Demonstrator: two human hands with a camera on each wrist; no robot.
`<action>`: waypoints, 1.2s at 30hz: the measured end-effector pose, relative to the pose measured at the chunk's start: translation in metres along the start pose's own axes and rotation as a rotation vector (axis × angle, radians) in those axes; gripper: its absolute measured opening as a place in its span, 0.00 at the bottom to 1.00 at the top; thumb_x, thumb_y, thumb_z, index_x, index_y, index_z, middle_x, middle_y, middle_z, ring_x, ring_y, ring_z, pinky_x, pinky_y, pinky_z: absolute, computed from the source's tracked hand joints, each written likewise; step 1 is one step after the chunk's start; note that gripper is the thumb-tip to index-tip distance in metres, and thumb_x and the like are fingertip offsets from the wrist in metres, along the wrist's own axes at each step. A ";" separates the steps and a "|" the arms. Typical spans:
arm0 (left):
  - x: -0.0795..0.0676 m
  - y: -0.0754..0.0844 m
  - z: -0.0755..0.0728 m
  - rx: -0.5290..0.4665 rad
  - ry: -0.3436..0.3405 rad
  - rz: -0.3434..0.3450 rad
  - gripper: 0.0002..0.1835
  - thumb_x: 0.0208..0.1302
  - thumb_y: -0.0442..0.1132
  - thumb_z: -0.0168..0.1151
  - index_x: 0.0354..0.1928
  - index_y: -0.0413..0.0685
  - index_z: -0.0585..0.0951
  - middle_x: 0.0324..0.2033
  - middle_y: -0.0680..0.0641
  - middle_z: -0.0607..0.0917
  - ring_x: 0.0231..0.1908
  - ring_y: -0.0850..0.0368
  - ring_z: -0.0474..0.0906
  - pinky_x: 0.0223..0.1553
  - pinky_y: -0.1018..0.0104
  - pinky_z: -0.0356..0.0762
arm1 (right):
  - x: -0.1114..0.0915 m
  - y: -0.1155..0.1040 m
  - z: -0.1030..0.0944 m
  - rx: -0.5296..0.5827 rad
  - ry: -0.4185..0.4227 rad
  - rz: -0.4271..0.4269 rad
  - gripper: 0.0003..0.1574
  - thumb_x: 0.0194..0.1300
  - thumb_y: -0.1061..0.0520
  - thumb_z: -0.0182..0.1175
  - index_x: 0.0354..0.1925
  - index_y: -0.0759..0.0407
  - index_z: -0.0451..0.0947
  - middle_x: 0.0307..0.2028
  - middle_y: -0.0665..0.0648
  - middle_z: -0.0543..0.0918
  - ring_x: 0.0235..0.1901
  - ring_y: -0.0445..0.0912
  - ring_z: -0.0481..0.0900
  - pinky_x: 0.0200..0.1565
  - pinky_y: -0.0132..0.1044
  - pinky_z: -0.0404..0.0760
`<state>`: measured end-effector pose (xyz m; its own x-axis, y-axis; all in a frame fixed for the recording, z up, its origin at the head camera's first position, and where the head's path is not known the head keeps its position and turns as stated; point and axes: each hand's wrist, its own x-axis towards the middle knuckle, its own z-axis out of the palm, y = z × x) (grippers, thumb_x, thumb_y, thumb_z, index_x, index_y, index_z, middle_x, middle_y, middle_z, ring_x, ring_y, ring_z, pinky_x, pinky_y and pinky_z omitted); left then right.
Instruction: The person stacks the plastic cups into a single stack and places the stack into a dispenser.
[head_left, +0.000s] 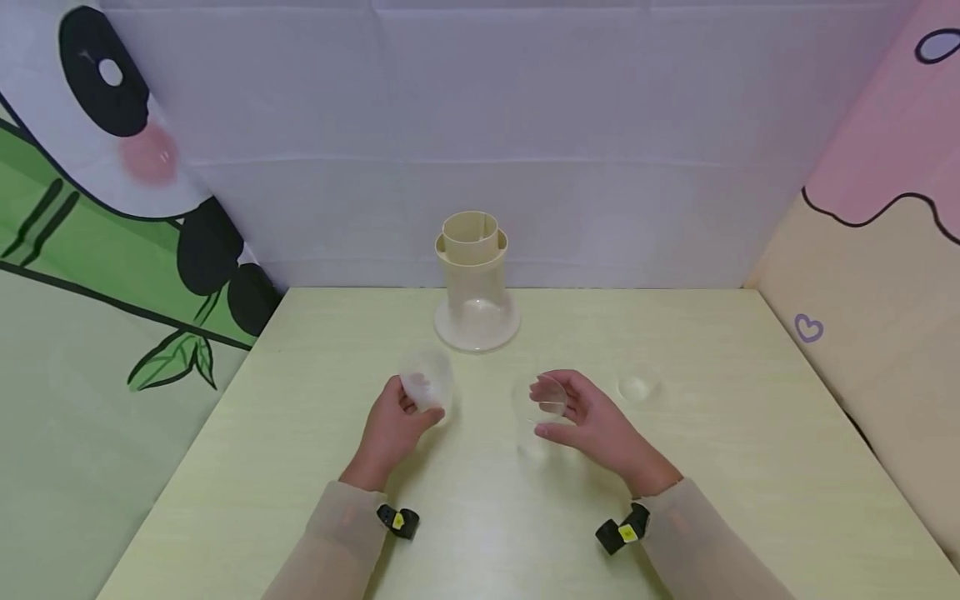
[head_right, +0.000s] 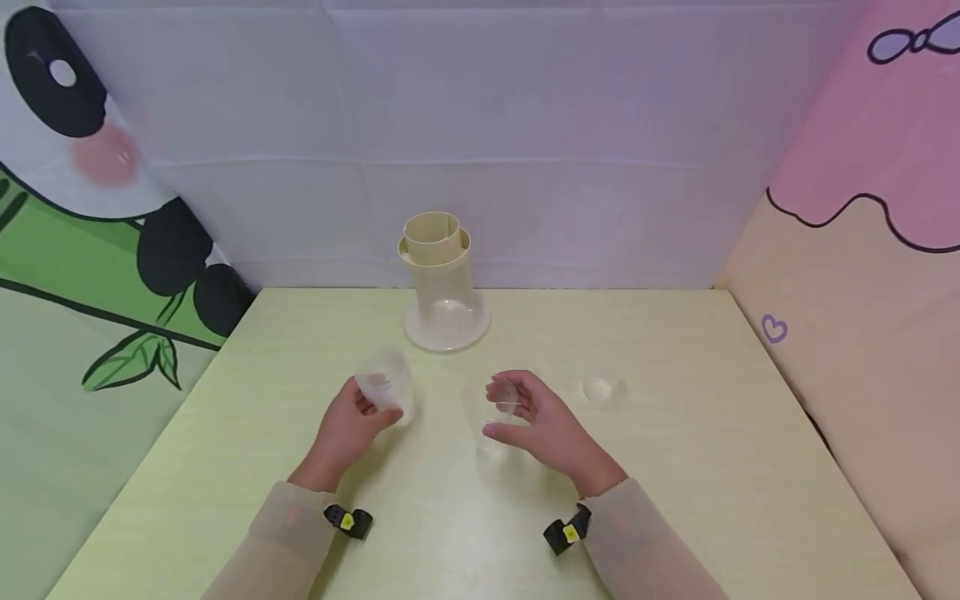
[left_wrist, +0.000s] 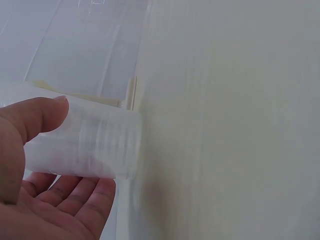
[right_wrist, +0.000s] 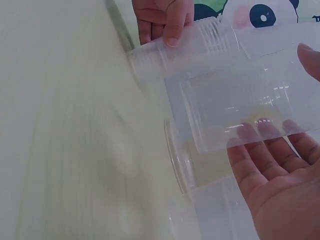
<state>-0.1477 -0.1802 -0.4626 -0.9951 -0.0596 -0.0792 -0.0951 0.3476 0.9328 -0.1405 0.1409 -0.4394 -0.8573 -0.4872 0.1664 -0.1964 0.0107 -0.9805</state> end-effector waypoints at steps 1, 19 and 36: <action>0.000 0.000 0.000 -0.002 -0.001 0.002 0.36 0.63 0.34 0.73 0.68 0.38 0.65 0.69 0.35 0.72 0.69 0.40 0.69 0.67 0.48 0.72 | 0.002 -0.002 0.001 0.001 -0.005 -0.006 0.40 0.64 0.63 0.72 0.69 0.60 0.65 0.65 0.67 0.74 0.66 0.67 0.70 0.67 0.54 0.71; 0.000 -0.001 0.000 -0.011 -0.003 -0.009 0.35 0.64 0.34 0.73 0.68 0.38 0.65 0.69 0.35 0.73 0.69 0.40 0.70 0.66 0.47 0.73 | 0.044 -0.038 0.020 -0.059 -0.006 -0.042 0.38 0.65 0.61 0.72 0.68 0.57 0.66 0.64 0.62 0.76 0.64 0.55 0.75 0.68 0.46 0.72; 0.001 0.000 0.001 0.025 0.009 -0.021 0.35 0.64 0.36 0.74 0.67 0.39 0.66 0.68 0.37 0.74 0.68 0.43 0.72 0.66 0.48 0.72 | 0.078 -0.068 0.041 -0.060 -0.040 -0.099 0.40 0.65 0.64 0.71 0.70 0.59 0.66 0.62 0.58 0.78 0.62 0.51 0.77 0.67 0.43 0.72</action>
<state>-0.1488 -0.1791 -0.4626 -0.9926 -0.0757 -0.0954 -0.1167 0.3693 0.9219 -0.1746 0.0668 -0.3644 -0.8129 -0.5227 0.2571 -0.3089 0.0125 -0.9510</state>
